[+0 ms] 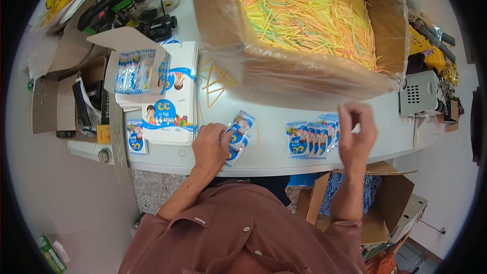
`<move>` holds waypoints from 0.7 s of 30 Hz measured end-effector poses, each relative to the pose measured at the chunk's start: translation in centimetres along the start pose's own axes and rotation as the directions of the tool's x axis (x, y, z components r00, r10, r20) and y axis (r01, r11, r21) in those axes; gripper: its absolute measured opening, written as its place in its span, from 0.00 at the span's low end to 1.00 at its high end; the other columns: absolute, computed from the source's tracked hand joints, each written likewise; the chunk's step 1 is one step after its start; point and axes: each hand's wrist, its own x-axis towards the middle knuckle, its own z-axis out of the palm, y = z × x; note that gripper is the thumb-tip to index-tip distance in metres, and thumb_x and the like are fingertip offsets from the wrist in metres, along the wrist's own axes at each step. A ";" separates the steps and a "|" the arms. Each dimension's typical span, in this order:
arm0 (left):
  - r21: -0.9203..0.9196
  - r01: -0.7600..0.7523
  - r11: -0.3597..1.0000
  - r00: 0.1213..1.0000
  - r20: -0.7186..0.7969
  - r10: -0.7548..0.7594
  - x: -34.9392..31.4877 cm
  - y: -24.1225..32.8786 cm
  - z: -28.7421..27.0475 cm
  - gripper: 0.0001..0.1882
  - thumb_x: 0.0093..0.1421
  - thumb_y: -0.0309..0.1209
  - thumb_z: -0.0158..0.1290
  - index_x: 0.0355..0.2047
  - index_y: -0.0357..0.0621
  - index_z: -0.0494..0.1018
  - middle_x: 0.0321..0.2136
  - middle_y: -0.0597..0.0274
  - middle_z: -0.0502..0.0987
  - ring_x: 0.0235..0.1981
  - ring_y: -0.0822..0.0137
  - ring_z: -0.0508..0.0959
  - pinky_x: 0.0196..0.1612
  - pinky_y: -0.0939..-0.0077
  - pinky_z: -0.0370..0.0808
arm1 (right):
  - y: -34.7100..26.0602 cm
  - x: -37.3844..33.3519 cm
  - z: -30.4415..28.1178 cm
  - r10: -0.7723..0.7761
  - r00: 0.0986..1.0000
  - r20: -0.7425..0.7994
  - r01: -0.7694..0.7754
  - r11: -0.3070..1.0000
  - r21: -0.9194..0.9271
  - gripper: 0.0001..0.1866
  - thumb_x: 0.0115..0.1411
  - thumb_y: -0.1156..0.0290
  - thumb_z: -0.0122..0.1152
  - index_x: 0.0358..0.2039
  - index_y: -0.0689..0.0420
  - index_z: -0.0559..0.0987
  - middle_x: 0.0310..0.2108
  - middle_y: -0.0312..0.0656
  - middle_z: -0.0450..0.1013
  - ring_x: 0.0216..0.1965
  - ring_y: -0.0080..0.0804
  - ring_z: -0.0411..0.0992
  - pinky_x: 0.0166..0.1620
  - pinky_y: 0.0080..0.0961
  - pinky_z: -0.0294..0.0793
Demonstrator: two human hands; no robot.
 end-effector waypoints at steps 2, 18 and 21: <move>0.007 -0.041 0.999 0.999 -0.009 0.041 0.2 -0.1 -0.4 0.05 0.55 0.30 0.61 0.29 0.43 0.77 0.26 0.59 0.76 0.31 0.55 0.75 0.32 0.61 0.71 | -2.3 5.7 -0.2 -0.288 0.957 0.020 0.289 0.956 -0.058 0.04 0.61 0.77 0.62 0.34 0.62 0.77 0.28 0.40 0.73 0.26 0.25 0.69 0.31 0.21 0.69; -0.401 -0.078 0.913 0.996 -0.066 0.056 1.6 1.2 -3.5 0.08 0.59 0.21 0.57 0.40 0.34 0.79 0.32 0.49 0.79 0.33 0.54 0.79 0.37 0.69 0.75 | -4.1 33.0 23.7 -0.364 0.625 0.691 0.767 0.453 -0.455 0.15 0.62 0.64 0.49 0.34 0.61 0.81 0.37 0.52 0.80 0.39 0.45 0.80 0.37 0.40 0.80; -0.476 -0.008 0.880 0.999 -0.047 -0.016 1.5 0.4 -3.9 0.07 0.61 0.21 0.56 0.39 0.34 0.78 0.31 0.52 0.79 0.33 0.58 0.79 0.37 0.71 0.74 | -5.7 32.0 22.8 -0.324 0.612 0.721 0.761 0.490 -0.426 0.16 0.62 0.65 0.48 0.34 0.62 0.81 0.38 0.55 0.79 0.41 0.49 0.78 0.41 0.42 0.78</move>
